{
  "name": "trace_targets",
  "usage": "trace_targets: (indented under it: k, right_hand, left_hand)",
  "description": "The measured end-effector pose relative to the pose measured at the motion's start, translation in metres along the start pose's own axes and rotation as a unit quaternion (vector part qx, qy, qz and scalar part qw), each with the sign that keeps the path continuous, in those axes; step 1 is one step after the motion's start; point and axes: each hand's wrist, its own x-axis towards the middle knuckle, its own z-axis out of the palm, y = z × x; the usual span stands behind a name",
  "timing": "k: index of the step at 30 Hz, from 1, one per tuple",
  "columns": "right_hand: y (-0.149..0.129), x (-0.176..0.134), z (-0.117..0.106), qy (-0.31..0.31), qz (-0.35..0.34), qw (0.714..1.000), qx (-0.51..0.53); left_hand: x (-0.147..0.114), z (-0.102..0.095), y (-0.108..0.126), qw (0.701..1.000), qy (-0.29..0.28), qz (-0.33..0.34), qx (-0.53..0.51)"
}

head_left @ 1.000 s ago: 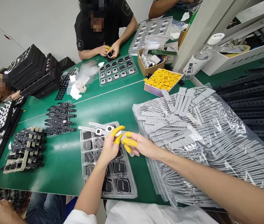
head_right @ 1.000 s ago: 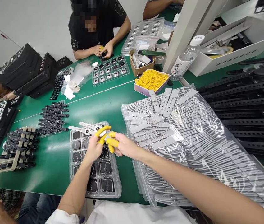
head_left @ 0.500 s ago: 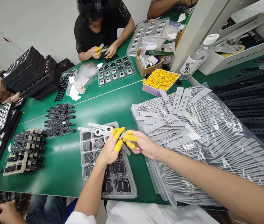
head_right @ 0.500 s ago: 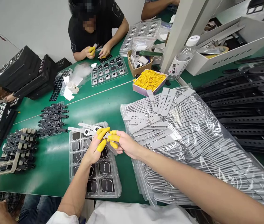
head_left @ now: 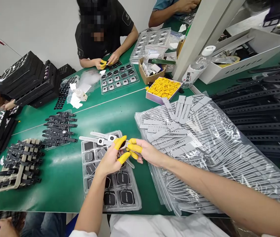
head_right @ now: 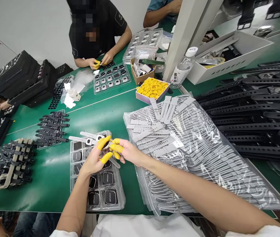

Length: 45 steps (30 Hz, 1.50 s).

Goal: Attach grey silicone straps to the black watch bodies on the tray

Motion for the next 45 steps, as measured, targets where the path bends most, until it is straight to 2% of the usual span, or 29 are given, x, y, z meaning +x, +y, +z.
trace_targets:
  k: [2, 5, 7, 10, 12, 14, 17, 19, 20, 22, 24, 28, 31, 33, 36, 38, 39, 41, 43, 45]
  right_hand:
    - [-0.002, -0.001, -0.005, 0.017, -0.061, 0.99, -0.127]
    - [-0.004, -0.004, -0.009, 0.023, -0.123, 0.94, -0.317]
    - [-0.005, -0.006, -0.008, 0.018, -0.146, 0.905, -0.399]
    - [-0.007, -0.009, -0.005, 0.021, -0.197, 0.858, -0.474]
    - [-0.014, -0.01, -0.007, 0.061, -0.241, 0.823, -0.512]
    - [-0.023, -0.009, -0.015, 0.148, -0.264, 0.778, -0.551]
    - [-0.034, -0.004, -0.038, 0.276, -0.225, 0.688, -0.632]
    - [-0.035, 0.0, -0.053, 0.32, -0.173, 0.633, -0.683]
    - [-0.034, 0.002, -0.06, 0.331, -0.149, 0.614, -0.701]
    - [-0.031, 0.005, -0.069, 0.337, -0.114, 0.595, -0.72]
    - [-0.028, 0.007, -0.074, 0.333, -0.092, 0.596, -0.725]
    - [-0.028, 0.008, -0.077, 0.325, -0.072, 0.614, -0.716]
    - [-0.029, 0.008, -0.08, 0.324, -0.081, 0.621, -0.709]
    - [-0.03, 0.006, -0.081, 0.331, -0.104, 0.62, -0.704]
    - [-0.035, 0.002, -0.078, 0.333, -0.177, 0.621, -0.687]
    - [-0.039, -0.003, -0.07, 0.304, -0.239, 0.639, -0.665]
    - [-0.04, -0.005, -0.064, 0.279, -0.268, 0.654, -0.65]
    - [-0.039, -0.009, -0.05, 0.226, -0.319, 0.692, -0.607]
    - [-0.033, -0.012, -0.037, 0.187, -0.343, 0.738, -0.55]
    - [-0.025, -0.015, -0.026, 0.169, -0.329, 0.789, -0.49]
  left_hand:
    - [-0.002, -0.01, 0.003, 1.0, 0.013, 0.007, 0.013]
    - [-0.009, -0.039, 0.007, 0.995, 0.024, -0.036, 0.089]
    - [-0.016, -0.063, 0.01, 0.982, 0.011, -0.078, 0.17]
    - [-0.025, -0.1, 0.011, 0.955, -0.035, -0.091, 0.279]
    - [-0.028, -0.121, 0.006, 0.948, -0.059, -0.094, 0.297]
    - [-0.03, -0.14, -0.004, 0.95, -0.077, -0.123, 0.275]
    - [-0.031, -0.159, -0.03, 0.943, -0.12, -0.226, 0.215]
    - [-0.032, -0.164, -0.049, 0.929, -0.151, -0.286, 0.181]
    - [-0.033, -0.165, -0.058, 0.924, -0.159, -0.303, 0.173]
    - [-0.033, -0.163, -0.07, 0.919, -0.162, -0.315, 0.172]
    - [-0.034, -0.161, -0.078, 0.918, -0.15, -0.318, 0.184]
    - [-0.035, -0.163, -0.084, 0.914, -0.108, -0.32, 0.224]
    - [-0.038, -0.164, -0.084, 0.909, -0.061, -0.313, 0.268]
    - [-0.039, -0.157, -0.079, 0.904, -0.019, -0.304, 0.301]
    - [-0.04, -0.124, -0.059, 0.906, 0.024, -0.275, 0.32]
    - [-0.038, -0.089, -0.038, 0.924, 0.002, -0.23, 0.305]
    - [-0.037, -0.07, -0.028, 0.936, -0.036, -0.18, 0.302]
    - [-0.031, -0.037, -0.009, 0.924, -0.082, -0.118, 0.353]
    - [-0.024, -0.015, 0.003, 0.901, -0.098, -0.099, 0.411]
    - [-0.016, -0.003, 0.007, 0.879, -0.109, -0.102, 0.454]
